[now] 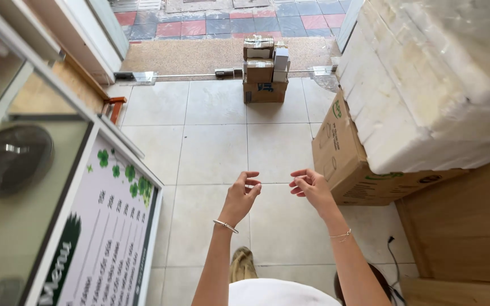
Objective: Move small boxes from the floor at the entrance and place them onto a wooden shelf.
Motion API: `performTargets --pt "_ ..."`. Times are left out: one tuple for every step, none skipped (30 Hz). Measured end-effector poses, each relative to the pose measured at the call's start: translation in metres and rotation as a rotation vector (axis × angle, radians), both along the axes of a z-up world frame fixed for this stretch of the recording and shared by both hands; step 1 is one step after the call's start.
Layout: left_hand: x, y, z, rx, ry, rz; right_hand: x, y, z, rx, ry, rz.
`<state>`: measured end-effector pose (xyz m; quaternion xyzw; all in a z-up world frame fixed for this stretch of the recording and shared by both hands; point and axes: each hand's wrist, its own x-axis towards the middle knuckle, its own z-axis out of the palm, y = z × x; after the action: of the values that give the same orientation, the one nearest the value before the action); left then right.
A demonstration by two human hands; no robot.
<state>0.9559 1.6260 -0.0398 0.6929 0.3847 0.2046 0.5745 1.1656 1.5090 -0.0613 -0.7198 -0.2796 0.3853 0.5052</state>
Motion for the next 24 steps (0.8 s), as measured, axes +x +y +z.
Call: performTargets --pt "0.009 0.024 0.000 0.006 -0.008 -0.011 0.007 0.021 0.002 0.006 0.006 -0.017" --pt "0.019 0.048 0.000 0.014 -0.019 -0.022 0.016 0.043 0.005 0.014 0.008 -0.034" --pt "0.029 0.071 0.002 0.016 -0.016 -0.032 0.026 0.063 0.006 0.016 0.012 -0.044" --pt "0.038 0.090 0.002 0.011 -0.012 -0.032 0.035 0.080 0.007 0.007 0.016 -0.053" --pt "0.047 0.109 0.002 0.007 -0.009 -0.032 0.044 0.096 0.006 -0.002 0.020 -0.062" --pt "0.057 0.126 0.001 0.004 -0.006 -0.038 0.054 0.113 0.004 -0.004 0.023 -0.068" --pt "0.067 0.143 -0.001 -0.011 -0.007 -0.044 0.064 0.129 0.002 -0.010 0.027 -0.071" --pt "0.079 0.160 -0.003 -0.025 -0.010 -0.047 0.077 0.145 0.000 -0.015 0.029 -0.071" --pt "0.091 0.177 -0.009 -0.026 -0.011 -0.050 0.088 0.162 -0.002 -0.016 0.028 -0.074" --pt "0.105 0.194 -0.014 -0.027 -0.001 -0.051 0.101 0.178 -0.005 -0.031 0.028 -0.078" --pt "0.119 0.210 -0.021 -0.029 0.009 -0.051 0.115 0.194 -0.008 -0.047 0.029 -0.083" --pt "0.134 0.227 -0.024 -0.031 0.007 -0.046 0.134 0.213 -0.014 -0.049 0.026 -0.078" --pt "0.150 0.244 -0.027 -0.026 0.003 -0.047 0.152 0.232 -0.020 -0.041 0.024 -0.067" --pt "0.164 0.259 -0.031 -0.023 0.002 -0.046 0.170 0.249 -0.027 -0.036 0.024 -0.053" --pt "0.180 0.274 -0.034 -0.027 0.003 -0.037 0.186 0.266 -0.031 -0.040 0.025 -0.045" --pt "0.199 0.293 -0.036 -0.025 0.017 -0.031 0.206 0.287 -0.033 -0.030 0.023 -0.036" --pt "0.218 0.312 -0.036 -0.024 0.031 -0.025 0.226 0.307 -0.034 -0.019 0.022 -0.028" --pt "0.236 0.330 -0.033 -0.023 0.034 -0.020 0.240 0.327 -0.031 -0.018 0.025 -0.022" --pt "0.254 0.349 -0.029 -0.020 0.022 -0.013 0.254 0.348 -0.026 -0.021 0.019 -0.009" --pt "0.273 0.366 -0.027 -0.022 0.010 -0.010 0.269 0.366 -0.022 -0.027 0.014 0.002" --pt "0.292 0.384 -0.026 -0.025 0.012 -0.008 0.287 0.386 -0.022 -0.030 0.016 0.004" --pt "0.309 0.400 -0.026 -0.004 0.005 0.007 0.303 0.403 -0.022 -0.023 0.010 0.026" --pt "0.325 0.416 -0.027 0.016 -0.001 0.022 0.319 0.421 -0.023 -0.016 0.004 0.049" --pt "0.338 0.429 -0.023 0.001 0.008 0.019 0.331 0.432 -0.026 -0.031 0.014 0.046"
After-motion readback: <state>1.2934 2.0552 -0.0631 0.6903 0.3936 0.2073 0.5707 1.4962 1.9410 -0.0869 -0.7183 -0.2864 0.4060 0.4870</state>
